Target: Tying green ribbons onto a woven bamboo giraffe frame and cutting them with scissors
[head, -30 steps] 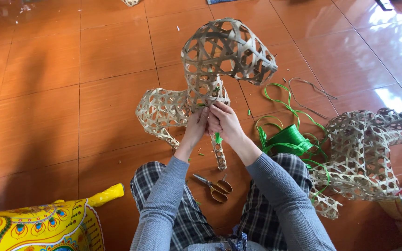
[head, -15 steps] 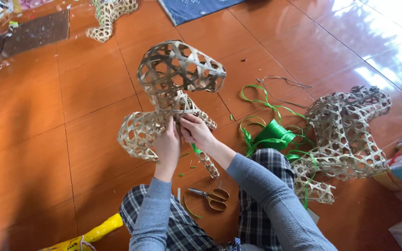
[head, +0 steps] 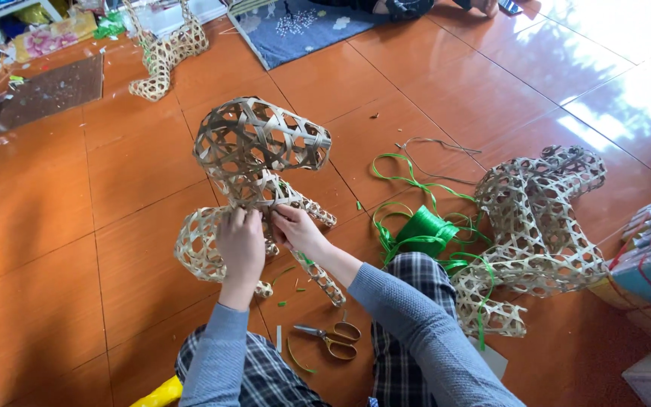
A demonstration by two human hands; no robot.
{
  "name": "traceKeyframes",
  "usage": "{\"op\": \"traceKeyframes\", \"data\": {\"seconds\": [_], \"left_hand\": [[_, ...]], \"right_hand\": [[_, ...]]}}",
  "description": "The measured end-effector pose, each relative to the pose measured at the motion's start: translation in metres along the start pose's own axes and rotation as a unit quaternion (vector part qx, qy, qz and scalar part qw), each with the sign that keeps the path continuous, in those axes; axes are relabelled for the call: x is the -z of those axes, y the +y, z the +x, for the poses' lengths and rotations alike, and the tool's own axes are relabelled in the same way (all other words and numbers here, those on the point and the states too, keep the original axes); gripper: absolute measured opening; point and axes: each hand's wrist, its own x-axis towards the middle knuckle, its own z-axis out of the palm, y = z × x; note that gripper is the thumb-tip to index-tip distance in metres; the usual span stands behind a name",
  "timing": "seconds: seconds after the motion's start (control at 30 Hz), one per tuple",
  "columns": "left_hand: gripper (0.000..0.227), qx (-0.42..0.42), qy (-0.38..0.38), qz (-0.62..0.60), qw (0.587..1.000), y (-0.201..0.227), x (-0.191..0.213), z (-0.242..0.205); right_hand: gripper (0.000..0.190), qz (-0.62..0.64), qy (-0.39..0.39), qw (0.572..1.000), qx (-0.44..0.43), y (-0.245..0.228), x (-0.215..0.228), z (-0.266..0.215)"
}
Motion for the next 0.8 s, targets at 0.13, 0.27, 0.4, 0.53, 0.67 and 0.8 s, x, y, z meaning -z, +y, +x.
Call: {"op": "traceKeyframes", "data": {"seconds": [0.13, 0.27, 0.4, 0.53, 0.67, 0.8], "left_hand": [[0.011, -0.019, 0.069, 0.033, 0.997, -0.001, -0.015, -0.014], [0.014, 0.005, 0.029, -0.029, 0.999, 0.004, -0.011, -0.020], [0.024, 0.068, -0.130, -0.174, 0.974, 0.005, 0.019, -0.018], [0.021, 0.069, -0.181, -0.267, 0.944, 0.010, 0.051, -0.006], [0.019, 0.005, -0.183, -0.245, 0.952, 0.016, 0.054, -0.006], [0.016, -0.074, -0.068, -0.325, 0.940, 0.015, 0.016, -0.010]], "right_hand": [[0.014, -0.256, 0.019, 0.965, 0.046, -0.004, 0.013, -0.002], [0.014, -0.299, -0.007, 0.953, 0.052, -0.017, 0.016, -0.001], [0.017, -0.288, -0.012, 0.956, 0.063, -0.008, 0.024, 0.011], [0.010, -0.311, 0.007, 0.947, 0.086, 0.013, 0.028, 0.016], [0.011, -0.318, 0.046, 0.944, 0.071, 0.016, 0.023, 0.009], [0.023, -0.327, 0.071, 0.940, 0.071, 0.008, 0.017, 0.007]]}}
